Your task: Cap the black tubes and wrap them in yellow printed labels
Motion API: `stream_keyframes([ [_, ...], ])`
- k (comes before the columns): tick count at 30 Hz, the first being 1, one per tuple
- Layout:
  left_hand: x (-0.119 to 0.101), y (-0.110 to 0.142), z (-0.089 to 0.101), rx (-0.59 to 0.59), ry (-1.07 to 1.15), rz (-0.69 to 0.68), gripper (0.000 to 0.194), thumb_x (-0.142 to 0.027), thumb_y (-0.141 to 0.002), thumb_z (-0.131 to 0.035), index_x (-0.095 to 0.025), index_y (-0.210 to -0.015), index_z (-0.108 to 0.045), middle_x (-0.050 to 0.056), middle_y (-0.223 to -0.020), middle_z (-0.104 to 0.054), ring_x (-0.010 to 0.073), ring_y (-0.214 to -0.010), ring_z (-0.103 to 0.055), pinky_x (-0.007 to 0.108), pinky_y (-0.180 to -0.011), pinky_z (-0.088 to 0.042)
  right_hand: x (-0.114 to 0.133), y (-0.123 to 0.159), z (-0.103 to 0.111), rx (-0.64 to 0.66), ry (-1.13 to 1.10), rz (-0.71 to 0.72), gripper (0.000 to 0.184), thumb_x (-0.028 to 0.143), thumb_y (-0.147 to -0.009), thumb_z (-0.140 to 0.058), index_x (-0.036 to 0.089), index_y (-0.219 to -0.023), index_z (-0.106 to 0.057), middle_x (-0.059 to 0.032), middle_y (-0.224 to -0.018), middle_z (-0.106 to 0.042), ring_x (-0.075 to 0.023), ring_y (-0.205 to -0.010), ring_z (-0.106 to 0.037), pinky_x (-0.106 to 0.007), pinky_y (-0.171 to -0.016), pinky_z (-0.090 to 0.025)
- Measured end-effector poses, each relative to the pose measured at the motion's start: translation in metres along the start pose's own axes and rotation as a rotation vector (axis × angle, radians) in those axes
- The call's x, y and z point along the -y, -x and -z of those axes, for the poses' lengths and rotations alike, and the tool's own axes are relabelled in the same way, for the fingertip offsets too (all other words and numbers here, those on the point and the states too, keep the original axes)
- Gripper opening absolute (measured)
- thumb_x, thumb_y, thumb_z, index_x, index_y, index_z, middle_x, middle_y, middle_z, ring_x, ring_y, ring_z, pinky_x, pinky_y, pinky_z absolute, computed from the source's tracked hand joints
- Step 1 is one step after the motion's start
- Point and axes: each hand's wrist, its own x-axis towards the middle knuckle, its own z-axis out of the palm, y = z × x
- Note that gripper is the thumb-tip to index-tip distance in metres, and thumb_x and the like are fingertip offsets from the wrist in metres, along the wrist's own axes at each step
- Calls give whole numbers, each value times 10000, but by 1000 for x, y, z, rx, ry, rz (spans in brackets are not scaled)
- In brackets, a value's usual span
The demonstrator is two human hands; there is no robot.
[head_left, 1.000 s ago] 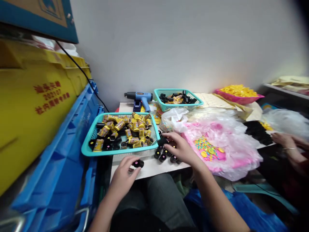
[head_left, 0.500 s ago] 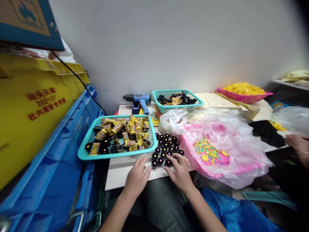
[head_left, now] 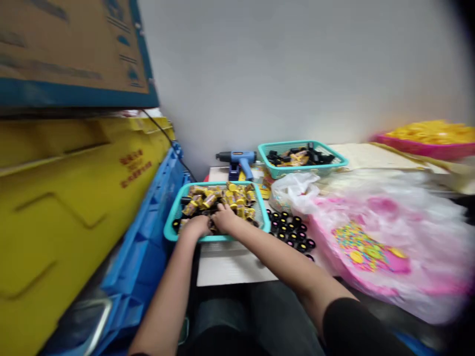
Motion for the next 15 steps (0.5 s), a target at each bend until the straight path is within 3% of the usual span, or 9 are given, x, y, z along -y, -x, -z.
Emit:
stream_keyframes([
  [3, 3, 22, 6, -49, 100, 101, 276, -326, -905, -550, -210, -1153, -580, 81, -1203, -589, 197, -1003, -605, 397, -847, -520, -5, -3, -8, 12, -37, 78, 147, 90, -630, -698, 219, -602, -635, -86, -672, -687, -251, -934, -598, -409, -866, -435],
  [6, 6, 42, 14, -223, 251, 158, 300, -325, -892, -570, -169, -1147, -579, 85, -1184, -600, 217, -1027, -602, 441, -871, -507, -16, -6, -11, -15, -117, 168, 105, 124, -592, -692, 169, -674, -644, -133, -799, -697, -281, -927, -590, -425, -856, -443],
  [8, 4, 54, 17, -355, 383, 159, 237, -275, -926, -494, -179, -1112, -606, 95, -1179, -612, 217, -1072, -594, 401, -906, -496, -23, -6, -10, -51, -164, 179, 143, 184, -656, -649, 147, -795, -648, -148, -856, -689, -295, -919, -595, -460, -842, -447],
  [11, -6, 71, 13, -440, 619, 106, 274, -238, -932, -422, -195, -1134, -602, 98, -1195, -609, 176, -932, -660, 298, -776, -551, -31, 7, 4, -155, -492, -17, 303, 369, -805, -548, 164, -1020, -607, -126, -998, -672, -260, -885, -624, -427, -810, -486],
  [15, -28, 98, -11, -326, 912, -14, 305, -179, -807, -569, -161, -1111, -583, 72, -1023, -654, 144, -770, -674, 246, -655, -555, -37, 66, 40, -193, -889, -272, 457, 532, -828, -508, 221, -1153, -590, -91, -1077, -645, -213, -801, -637, -351, -713, -529],
])
